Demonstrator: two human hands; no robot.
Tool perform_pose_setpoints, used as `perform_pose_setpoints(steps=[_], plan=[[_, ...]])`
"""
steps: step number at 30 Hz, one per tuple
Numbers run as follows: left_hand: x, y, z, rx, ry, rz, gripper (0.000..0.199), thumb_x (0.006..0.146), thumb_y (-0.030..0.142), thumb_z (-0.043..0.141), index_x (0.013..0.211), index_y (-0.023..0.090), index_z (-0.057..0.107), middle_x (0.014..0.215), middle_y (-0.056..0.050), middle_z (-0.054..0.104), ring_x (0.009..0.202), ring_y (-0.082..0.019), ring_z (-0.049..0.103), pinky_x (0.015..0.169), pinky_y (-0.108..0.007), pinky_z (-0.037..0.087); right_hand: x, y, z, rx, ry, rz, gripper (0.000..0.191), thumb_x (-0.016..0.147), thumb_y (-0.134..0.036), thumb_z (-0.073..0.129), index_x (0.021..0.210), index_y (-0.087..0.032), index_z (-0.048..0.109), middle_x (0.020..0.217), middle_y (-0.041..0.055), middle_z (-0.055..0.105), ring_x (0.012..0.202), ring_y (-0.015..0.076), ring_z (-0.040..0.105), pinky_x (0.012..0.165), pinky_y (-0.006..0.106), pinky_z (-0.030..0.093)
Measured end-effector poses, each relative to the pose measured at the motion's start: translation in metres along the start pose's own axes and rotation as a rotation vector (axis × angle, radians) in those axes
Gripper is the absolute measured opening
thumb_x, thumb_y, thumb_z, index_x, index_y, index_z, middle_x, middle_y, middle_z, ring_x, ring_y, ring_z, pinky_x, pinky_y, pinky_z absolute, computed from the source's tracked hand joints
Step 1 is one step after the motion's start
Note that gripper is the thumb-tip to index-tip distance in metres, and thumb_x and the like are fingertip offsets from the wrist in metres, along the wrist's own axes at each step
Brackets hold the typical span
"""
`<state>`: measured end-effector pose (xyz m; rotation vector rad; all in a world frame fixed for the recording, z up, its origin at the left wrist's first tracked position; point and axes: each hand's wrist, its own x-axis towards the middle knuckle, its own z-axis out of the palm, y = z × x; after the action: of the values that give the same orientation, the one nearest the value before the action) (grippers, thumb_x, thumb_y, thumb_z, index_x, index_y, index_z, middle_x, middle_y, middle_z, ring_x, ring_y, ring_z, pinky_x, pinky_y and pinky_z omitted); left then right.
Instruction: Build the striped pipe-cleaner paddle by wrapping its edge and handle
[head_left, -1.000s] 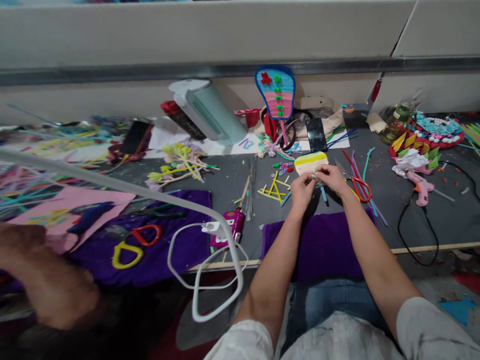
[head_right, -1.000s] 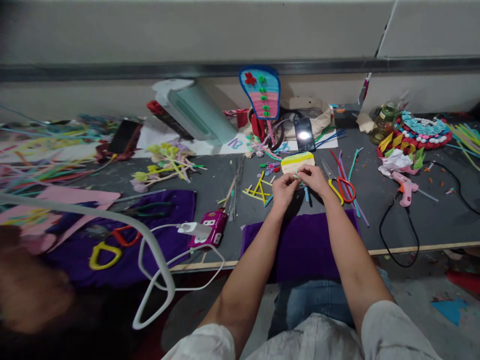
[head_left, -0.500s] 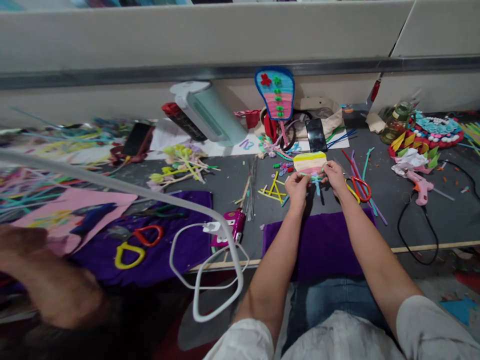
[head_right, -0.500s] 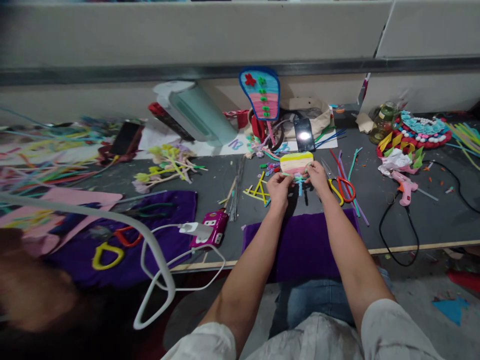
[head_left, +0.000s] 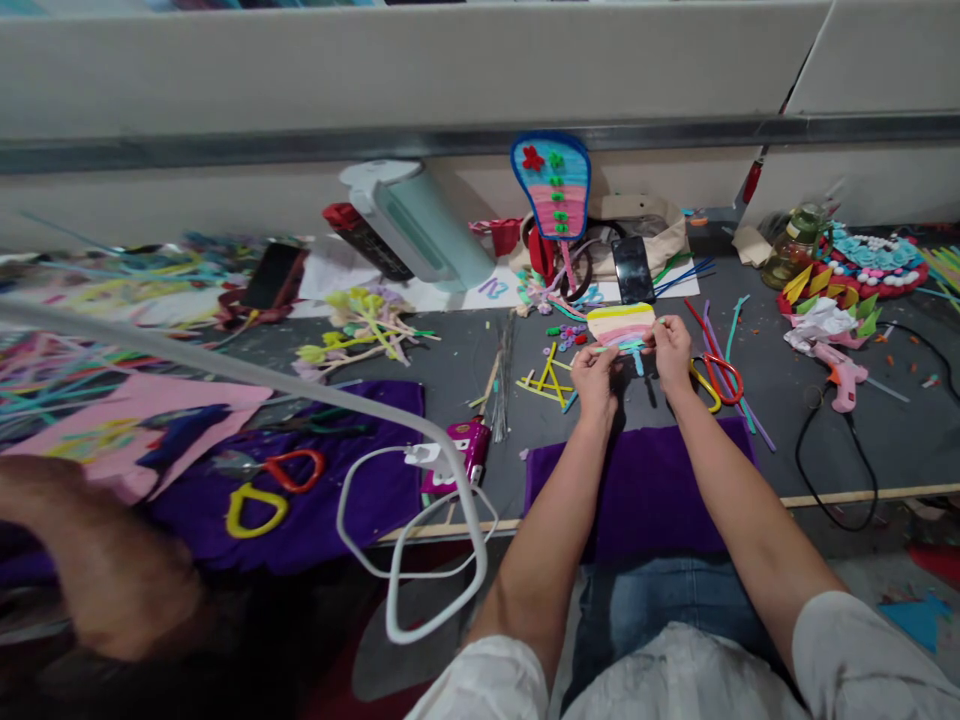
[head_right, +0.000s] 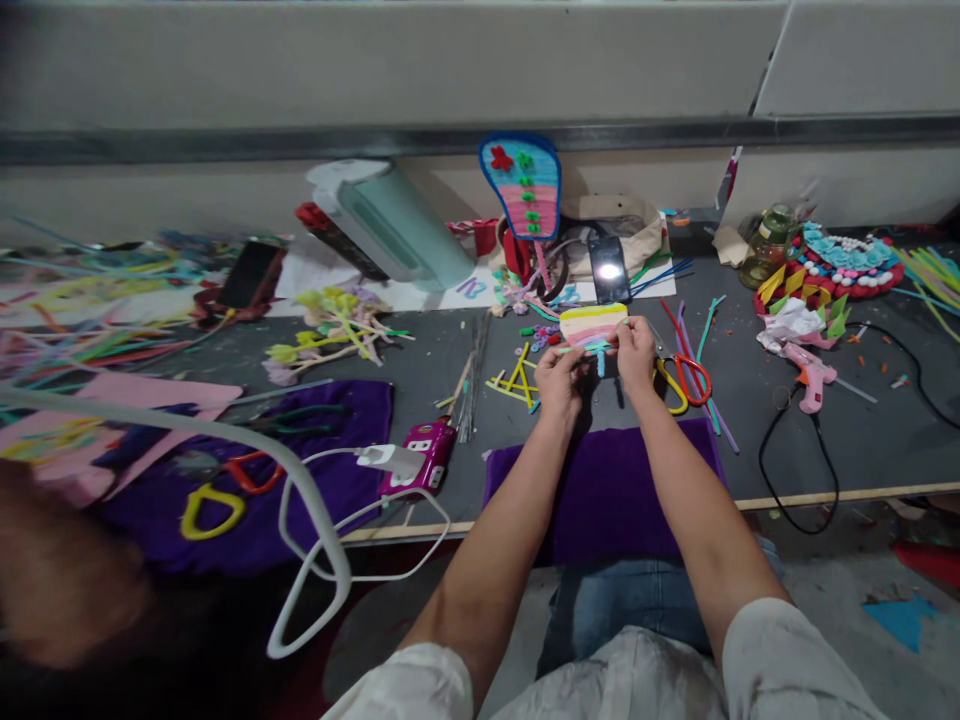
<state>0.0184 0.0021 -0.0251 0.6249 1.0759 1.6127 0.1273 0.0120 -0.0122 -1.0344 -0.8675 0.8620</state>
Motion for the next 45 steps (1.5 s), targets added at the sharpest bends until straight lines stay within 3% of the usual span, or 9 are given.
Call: perform_pose_setpoints(steps=[4, 8, 11, 17, 24, 28, 31, 36, 45], plan=[[-0.004, 0.007, 0.002, -0.146, -0.016, -0.092, 0.034, 0.045, 0.02, 0.083, 0.057, 0.014, 0.052, 0.083, 0.0, 0.063, 0.066, -0.011, 0.063, 0.064, -0.027, 0.056, -0.008, -0.009, 0.002, -0.034, -0.037, -0.141, 0.019, 0.087, -0.041, 0.052, 0.085, -0.022, 0.049, 0.068, -0.005, 0.058, 0.058, 0.0089, 0.056, 0.055, 0.02, 0.051], [-0.004, 0.013, 0.004, -0.25, 0.005, -0.014, 0.033, 0.042, 0.013, 0.082, 0.055, 0.014, 0.052, 0.09, 0.001, 0.062, 0.067, -0.007, 0.061, 0.066, -0.021, 0.054, -0.012, -0.017, 0.006, 0.015, -0.064, -0.174, 0.019, 0.088, -0.041, 0.051, 0.086, -0.022, 0.049, 0.073, -0.003, 0.059, 0.062, 0.01, 0.056, 0.056, 0.021, 0.051], [-0.005, 0.019, 0.005, -0.278, -0.004, 0.063, 0.033, 0.045, 0.014, 0.082, 0.057, 0.014, 0.052, 0.09, 0.001, 0.062, 0.067, -0.006, 0.059, 0.065, -0.019, 0.052, -0.013, -0.018, 0.009, 0.043, 0.0, -0.162, 0.019, 0.086, -0.041, 0.052, 0.086, -0.022, 0.049, 0.081, -0.0006, 0.061, 0.067, 0.0105, 0.055, 0.054, 0.02, 0.049], [-0.007, 0.03, 0.004, -0.225, -0.028, 0.25, 0.032, 0.054, 0.017, 0.081, 0.06, 0.015, 0.05, 0.094, -0.001, 0.061, 0.073, -0.009, 0.06, 0.068, -0.023, 0.051, -0.013, -0.016, 0.013, 0.109, 0.051, 0.0, 0.02, 0.081, -0.04, 0.054, 0.088, -0.022, 0.049, 0.086, -0.0006, 0.059, 0.066, 0.0082, 0.053, 0.048, 0.015, 0.045], [-0.01, 0.033, 0.002, -0.042, 0.054, 0.469, 0.027, 0.061, 0.024, 0.078, 0.063, 0.017, 0.051, 0.098, -0.003, 0.06, 0.088, -0.015, 0.059, 0.075, -0.026, 0.05, -0.019, -0.023, 0.019, 0.289, -0.176, 0.279, 0.036, 0.066, -0.03, 0.069, 0.097, -0.023, 0.051, 0.077, -0.0046, 0.06, 0.059, 0.0074, 0.055, 0.05, 0.017, 0.047], [-0.017, 0.037, 0.003, 0.029, 0.049, 0.524, 0.028, 0.063, 0.026, 0.077, 0.062, 0.017, 0.051, 0.098, -0.003, 0.059, 0.09, -0.016, 0.06, 0.078, -0.027, 0.049, -0.021, -0.026, 0.022, 0.312, -0.303, 0.275, 0.04, 0.06, -0.029, 0.076, 0.094, -0.021, 0.056, 0.079, -0.003, 0.066, 0.062, 0.0092, 0.058, 0.054, 0.02, 0.048], [-0.021, 0.039, 0.005, 0.055, 0.025, 0.545, 0.026, 0.063, 0.026, 0.078, 0.062, 0.017, 0.054, 0.097, -0.003, 0.06, 0.091, -0.016, 0.059, 0.079, -0.026, 0.049, -0.021, -0.027, 0.022, 0.313, -0.243, 0.261, 0.034, 0.062, -0.032, 0.076, 0.088, -0.02, 0.059, 0.072, -0.0037, 0.065, 0.061, 0.0091, 0.057, 0.057, 0.021, 0.049], [-0.021, 0.037, 0.006, -0.036, -0.003, 0.486, 0.028, 0.06, 0.027, 0.08, 0.065, 0.017, 0.054, 0.097, -0.002, 0.06, 0.087, -0.014, 0.06, 0.076, -0.025, 0.05, -0.018, -0.027, 0.02, 0.306, -0.16, 0.197, 0.035, 0.06, -0.032, 0.078, 0.088, -0.019, 0.06, 0.074, -0.0034, 0.065, 0.063, 0.0091, 0.058, 0.064, 0.023, 0.05], [-0.014, 0.037, 0.005, -0.236, -0.091, 0.073, 0.042, 0.05, 0.027, 0.086, 0.078, 0.021, 0.055, 0.076, 0.003, 0.063, 0.065, -0.009, 0.061, 0.073, -0.026, 0.054, -0.018, -0.027, 0.02, 0.171, -0.116, 0.044, 0.032, 0.066, -0.036, 0.073, 0.091, -0.02, 0.061, 0.082, 0.0001, 0.068, 0.073, 0.0129, 0.06, 0.074, 0.028, 0.052]])
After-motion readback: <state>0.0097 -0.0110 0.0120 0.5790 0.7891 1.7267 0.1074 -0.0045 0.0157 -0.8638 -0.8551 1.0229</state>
